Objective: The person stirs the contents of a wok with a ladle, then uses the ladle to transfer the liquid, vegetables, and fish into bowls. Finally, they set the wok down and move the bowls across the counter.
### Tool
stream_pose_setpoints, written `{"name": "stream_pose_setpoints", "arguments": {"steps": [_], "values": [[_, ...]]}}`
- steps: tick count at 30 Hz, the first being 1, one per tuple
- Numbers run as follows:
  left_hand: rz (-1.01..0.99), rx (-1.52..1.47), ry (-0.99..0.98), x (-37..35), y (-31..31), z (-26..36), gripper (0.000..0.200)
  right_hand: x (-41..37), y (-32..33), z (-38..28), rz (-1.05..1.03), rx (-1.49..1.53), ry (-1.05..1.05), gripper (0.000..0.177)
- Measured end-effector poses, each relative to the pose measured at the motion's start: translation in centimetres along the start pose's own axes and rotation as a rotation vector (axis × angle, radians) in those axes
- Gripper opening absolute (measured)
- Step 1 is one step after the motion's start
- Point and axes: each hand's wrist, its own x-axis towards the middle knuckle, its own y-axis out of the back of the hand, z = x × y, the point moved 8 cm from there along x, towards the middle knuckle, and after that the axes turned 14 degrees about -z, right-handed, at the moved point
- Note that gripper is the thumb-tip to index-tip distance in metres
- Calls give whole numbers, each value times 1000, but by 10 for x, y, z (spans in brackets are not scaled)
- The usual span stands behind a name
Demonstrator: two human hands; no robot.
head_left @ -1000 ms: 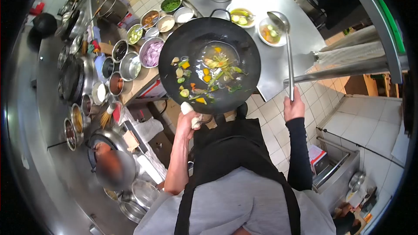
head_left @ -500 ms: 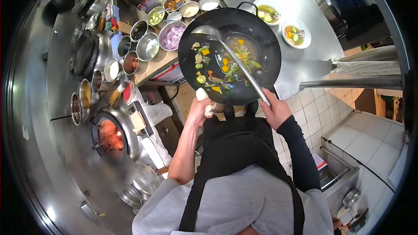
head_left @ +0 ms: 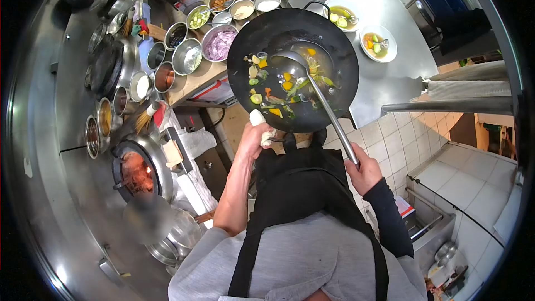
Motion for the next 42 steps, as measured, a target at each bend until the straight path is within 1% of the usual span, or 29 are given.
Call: {"name": "stream_pose_setpoints", "arguments": {"steps": [3,6,9,12,13,16,17,20,21,24,26,28,29,32,33,36,38,39,42], "values": [[-4,3,6,-1,1,0,21,13,-7,0,115,-154,138,52],[-15,13,26,3,4,-2,22,19,-11,4,88,-196,187,53],[11,-5,18,4,7,-1,20,-3,-9,-1,-220,259,-64,47],[-16,-23,37,2,1,5,20,-36,-4,-14,-391,726,-250,39],[-5,-19,39,1,0,6,20,-42,-3,-17,-397,761,-256,36],[8,-3,50,0,-2,7,20,-53,-1,-1,-482,1061,-316,35],[1,1,57,0,-2,5,20,-54,-8,3,-468,996,-349,35],[1,25,38,-1,-2,6,19,-55,-21,-8,-466,1036,-291,34],[-1,36,28,0,-4,7,19,-54,-28,-1,-455,1024,-312,38],[-6,32,43,4,4,2,19,-48,-34,-7,-400,728,-197,45],[9,20,35,4,5,1,19,-41,-26,-7,-183,175,36,56],[1,14,23,7,3,1,19,-38,-17,-13,-112,-53,29,59],[-5,10,10,7,4,0,19,-35,-12,-21,-113,-120,47,62],[-2,16,15,2,4,0,19,-27,-2,-21,-85,-259,147,63],[-2,18,19,3,3,1,20,-29,1,-11,-33,-298,218,65],[6,8,31,5,8,-2,20,-48,33,24,37,-393,234,67],[-11,-12,26,5,5,-2,20,-68,65,48,17,-416,132,72],[-8,-10,23,4,4,-3,20,-77,81,47,18,-377,69,72],[-2,-31,17,5,4,-7,18,-93,97,51,126,-339,-27,71]]}}
